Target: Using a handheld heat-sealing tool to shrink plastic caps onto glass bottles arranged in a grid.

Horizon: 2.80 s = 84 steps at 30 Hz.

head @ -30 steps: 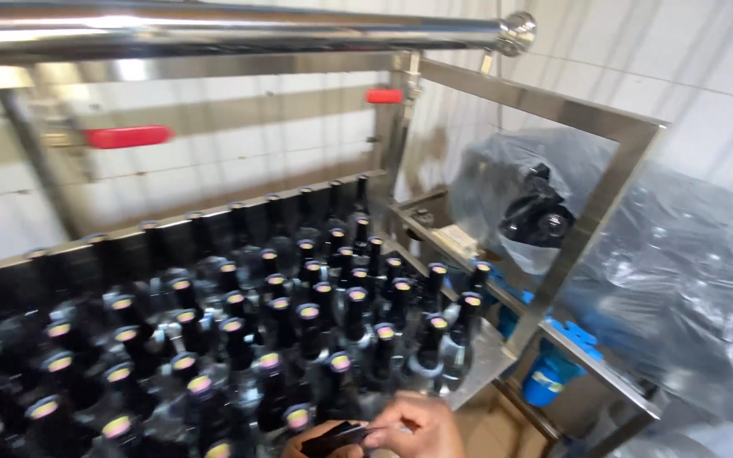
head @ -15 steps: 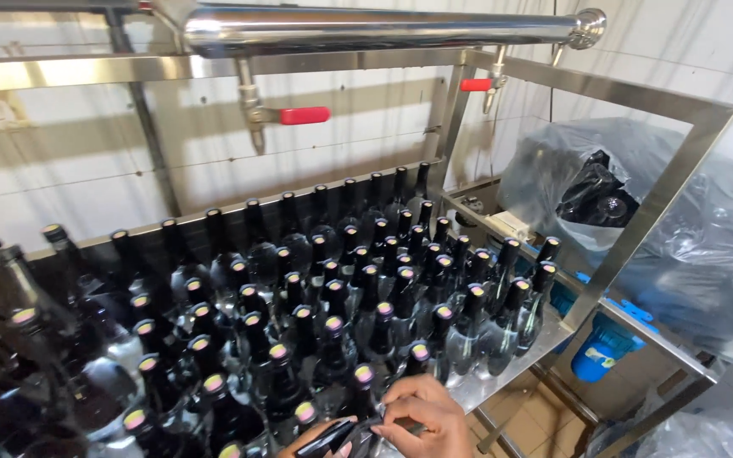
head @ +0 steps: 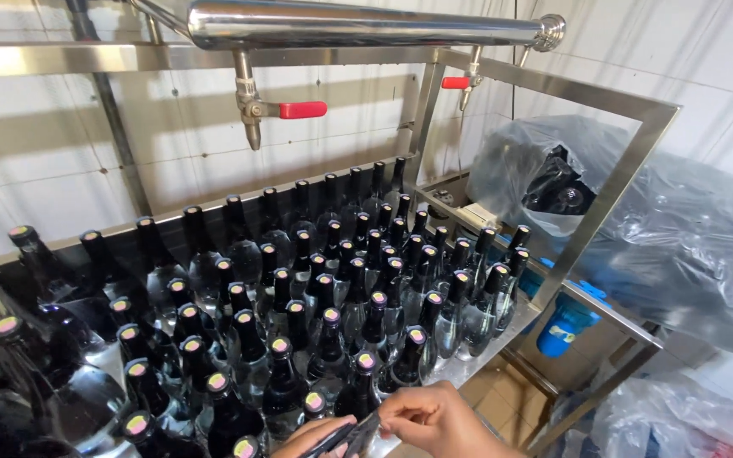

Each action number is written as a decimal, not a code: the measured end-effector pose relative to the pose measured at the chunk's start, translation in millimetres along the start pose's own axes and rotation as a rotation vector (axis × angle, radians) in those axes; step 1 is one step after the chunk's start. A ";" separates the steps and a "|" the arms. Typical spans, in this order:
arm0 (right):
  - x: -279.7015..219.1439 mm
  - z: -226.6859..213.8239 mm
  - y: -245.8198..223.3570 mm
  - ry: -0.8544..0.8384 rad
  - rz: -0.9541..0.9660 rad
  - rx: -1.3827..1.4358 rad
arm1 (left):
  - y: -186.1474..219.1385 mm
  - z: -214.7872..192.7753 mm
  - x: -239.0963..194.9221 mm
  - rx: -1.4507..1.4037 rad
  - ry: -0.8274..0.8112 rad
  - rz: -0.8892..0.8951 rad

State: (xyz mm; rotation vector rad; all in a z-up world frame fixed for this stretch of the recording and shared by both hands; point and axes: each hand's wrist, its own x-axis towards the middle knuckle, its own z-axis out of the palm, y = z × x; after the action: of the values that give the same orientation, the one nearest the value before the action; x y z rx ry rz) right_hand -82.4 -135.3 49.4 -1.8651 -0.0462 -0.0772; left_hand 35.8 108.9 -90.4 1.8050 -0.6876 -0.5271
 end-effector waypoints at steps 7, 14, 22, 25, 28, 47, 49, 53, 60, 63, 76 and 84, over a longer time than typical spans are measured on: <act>5.9 -24.9 -5.8 -0.224 0.110 0.275 | 40.4 -1.7 -3.0 -0.083 0.071 0.077; 16.7 -39.3 31.2 -0.143 0.043 0.187 | 26.7 8.6 35.8 0.067 -0.136 -0.045; 25.9 -79.6 6.3 -0.364 0.059 0.095 | 42.0 37.1 35.8 -0.116 0.273 -0.097; 54.1 -115.5 21.2 -0.124 -0.185 -0.208 | 76.8 38.2 29.5 -0.914 0.432 -0.371; 101.6 -152.1 35.1 0.230 -0.605 -0.824 | 99.5 36.0 23.6 -1.026 0.599 -0.381; 214.3 -130.2 10.4 -0.034 -0.564 -0.716 | 125.8 29.5 9.8 -1.128 0.718 -0.534; 226.1 -136.3 17.2 -0.078 -0.794 -0.899 | 127.8 28.7 8.6 -1.116 0.703 -0.533; 238.9 -127.5 33.3 -0.636 -0.539 -1.066 | 130.9 30.1 8.3 -1.161 0.784 -0.527; 245.0 -108.6 51.0 -0.489 -0.184 -1.204 | 148.7 12.6 1.3 -1.115 0.754 -0.622; 222.8 -88.8 22.0 -0.421 0.055 -1.189 | 136.2 18.7 3.6 -1.126 0.824 -0.543; 231.6 -85.1 71.6 -0.524 -0.197 -1.244 | 144.6 12.1 8.1 -1.099 0.795 -0.726; 110.9 -0.4 2.2 -0.278 -0.182 0.129 | 120.0 21.5 10.5 -1.151 0.715 -0.411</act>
State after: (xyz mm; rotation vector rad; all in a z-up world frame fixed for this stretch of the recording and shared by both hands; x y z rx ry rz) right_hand 28.3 -137.2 56.0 -1.7272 -0.4043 0.0592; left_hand 5.6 56.8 16.2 0.8779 0.4571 -0.3642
